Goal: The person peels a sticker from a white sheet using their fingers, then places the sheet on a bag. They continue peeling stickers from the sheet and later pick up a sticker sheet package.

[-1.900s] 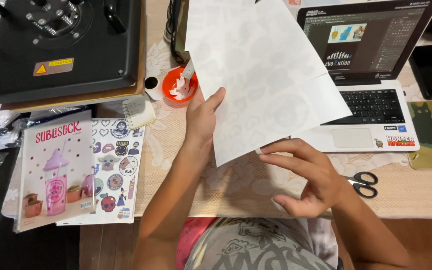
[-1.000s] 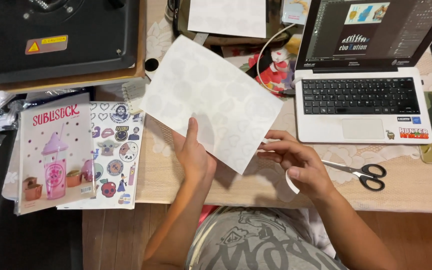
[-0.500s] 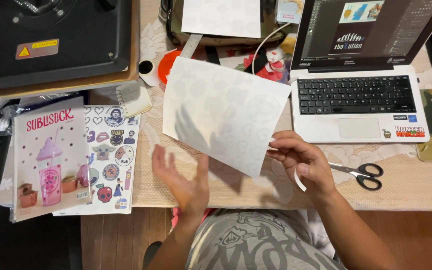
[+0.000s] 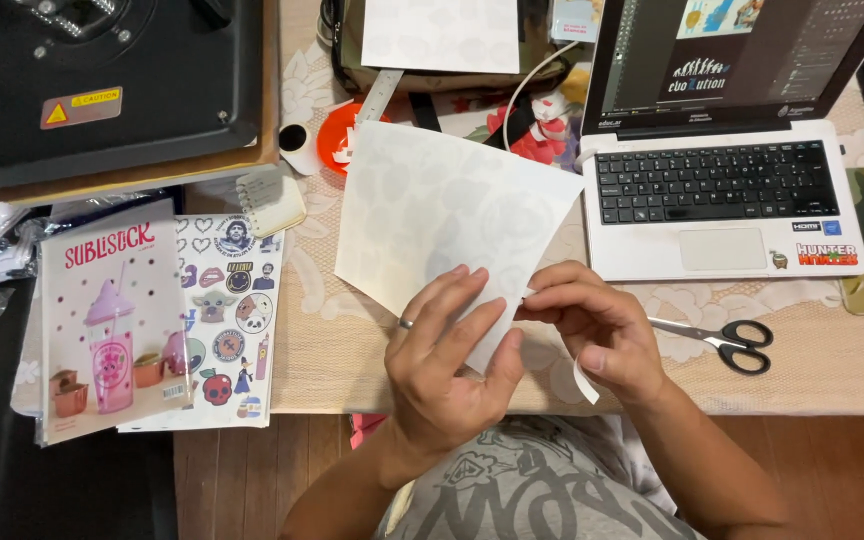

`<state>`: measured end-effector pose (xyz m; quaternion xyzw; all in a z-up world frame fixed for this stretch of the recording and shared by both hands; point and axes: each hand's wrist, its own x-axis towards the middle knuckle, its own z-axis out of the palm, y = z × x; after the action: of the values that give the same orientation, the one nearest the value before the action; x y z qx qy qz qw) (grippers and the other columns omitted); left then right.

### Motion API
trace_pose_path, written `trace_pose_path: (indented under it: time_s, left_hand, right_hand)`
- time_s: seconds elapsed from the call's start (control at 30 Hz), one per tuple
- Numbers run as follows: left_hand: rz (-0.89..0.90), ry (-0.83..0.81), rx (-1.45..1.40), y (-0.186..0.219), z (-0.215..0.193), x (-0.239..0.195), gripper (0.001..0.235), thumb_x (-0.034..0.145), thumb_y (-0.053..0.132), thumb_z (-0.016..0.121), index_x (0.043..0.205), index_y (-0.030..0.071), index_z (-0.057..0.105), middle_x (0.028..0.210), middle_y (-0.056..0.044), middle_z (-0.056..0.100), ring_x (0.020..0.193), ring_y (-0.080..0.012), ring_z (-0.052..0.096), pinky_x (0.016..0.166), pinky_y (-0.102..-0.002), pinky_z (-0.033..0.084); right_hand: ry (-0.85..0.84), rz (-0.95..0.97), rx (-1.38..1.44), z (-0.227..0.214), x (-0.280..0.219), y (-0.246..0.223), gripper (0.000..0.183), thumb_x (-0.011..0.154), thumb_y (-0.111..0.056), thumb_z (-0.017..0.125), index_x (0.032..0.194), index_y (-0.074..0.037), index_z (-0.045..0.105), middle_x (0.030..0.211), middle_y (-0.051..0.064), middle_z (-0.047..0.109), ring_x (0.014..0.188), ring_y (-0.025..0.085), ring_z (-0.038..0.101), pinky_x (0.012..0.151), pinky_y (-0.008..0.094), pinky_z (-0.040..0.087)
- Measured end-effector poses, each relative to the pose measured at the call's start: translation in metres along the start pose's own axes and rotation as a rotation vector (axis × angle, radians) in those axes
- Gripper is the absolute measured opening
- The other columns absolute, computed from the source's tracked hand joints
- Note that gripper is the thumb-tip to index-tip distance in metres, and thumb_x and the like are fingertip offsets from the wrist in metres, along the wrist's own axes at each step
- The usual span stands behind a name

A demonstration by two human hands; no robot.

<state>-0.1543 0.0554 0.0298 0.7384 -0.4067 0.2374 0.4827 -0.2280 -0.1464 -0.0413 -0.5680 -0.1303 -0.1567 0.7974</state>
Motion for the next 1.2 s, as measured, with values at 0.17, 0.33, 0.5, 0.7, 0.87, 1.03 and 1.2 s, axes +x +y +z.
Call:
trace_pose_path:
  time_s: [0.17, 0.33, 0.5, 0.7, 0.87, 1.03, 1.2]
  left_hand:
    - [-0.084, 0.033, -0.011, 0.003, 0.003, 0.003, 0.025, 0.096, 0.014, 0.084, 0.116, 0.001, 0.078, 0.128, -0.02, 0.08, 0.117, -0.0421, 0.083, 0.105, -0.053, 0.071]
    - [-0.174, 0.011, -0.045, 0.006, 0.001, 0.005, 0.025, 0.097, 0.019, 0.079, 0.116, 0.002, 0.079, 0.129, -0.018, 0.078, 0.12, -0.0397, 0.078, 0.105, -0.052, 0.068]
    - [-0.257, -0.003, -0.07, 0.008, 0.001, 0.005, 0.028, 0.098, 0.024, 0.072, 0.119, 0.005, 0.076, 0.13, -0.017, 0.074, 0.121, -0.0375, 0.073, 0.105, -0.051, 0.062]
    - [-0.158, 0.015, -0.051, 0.001, 0.006, 0.0, 0.027, 0.1, 0.02, 0.073, 0.122, 0.003, 0.073, 0.131, -0.019, 0.073, 0.121, -0.0405, 0.073, 0.11, -0.054, 0.062]
    - [-0.102, 0.01, -0.043, 0.0, 0.006, -0.001, 0.027, 0.1, 0.018, 0.076, 0.122, 0.002, 0.075, 0.132, -0.019, 0.074, 0.122, -0.0422, 0.077, 0.11, -0.055, 0.066]
    - [-0.101, 0.009, -0.06, -0.001, 0.007, -0.003, 0.027, 0.1, 0.014, 0.078, 0.124, 0.002, 0.074, 0.134, -0.02, 0.074, 0.123, -0.043, 0.076, 0.112, -0.055, 0.066]
    - [-0.103, 0.023, -0.024, -0.001, 0.01, -0.004, 0.028, 0.1, 0.017, 0.08, 0.124, 0.004, 0.075, 0.133, -0.017, 0.075, 0.123, -0.0417, 0.077, 0.11, -0.054, 0.067]
  right_hand:
    - [-0.014, -0.044, -0.086, 0.007, 0.002, -0.005, 0.063, 0.105, -0.053, 0.081, 0.134, 0.002, 0.076, 0.138, 0.017, 0.068, 0.13, 0.027, 0.066, 0.116, 0.04, 0.055]
    - [-0.035, -0.079, -0.124, 0.01, 0.004, -0.006, 0.062, 0.105, -0.052, 0.078, 0.134, 0.003, 0.075, 0.136, 0.019, 0.068, 0.124, 0.028, 0.067, 0.11, 0.04, 0.058]
    - [-0.029, -0.071, -0.125, 0.011, 0.003, -0.004, 0.062, 0.105, -0.053, 0.079, 0.135, 0.001, 0.076, 0.138, 0.018, 0.068, 0.129, 0.029, 0.066, 0.113, 0.04, 0.057]
    - [-0.038, -0.067, -0.117, 0.012, 0.003, -0.005, 0.062, 0.106, -0.052, 0.078, 0.136, 0.001, 0.076, 0.139, 0.018, 0.067, 0.13, 0.028, 0.065, 0.113, 0.041, 0.057]
    - [-0.027, -0.053, -0.094, 0.011, 0.0, -0.003, 0.062, 0.106, -0.051, 0.079, 0.136, 0.002, 0.075, 0.14, 0.017, 0.066, 0.13, 0.027, 0.064, 0.112, 0.04, 0.058]
    - [-0.012, -0.035, -0.082, 0.012, -0.001, -0.006, 0.063, 0.105, -0.052, 0.08, 0.136, 0.003, 0.075, 0.138, 0.017, 0.067, 0.128, 0.026, 0.065, 0.109, 0.038, 0.057]
    - [0.004, -0.016, -0.08, 0.011, -0.003, -0.006, 0.064, 0.104, -0.052, 0.08, 0.135, 0.004, 0.075, 0.138, 0.017, 0.066, 0.126, 0.025, 0.066, 0.107, 0.036, 0.059]
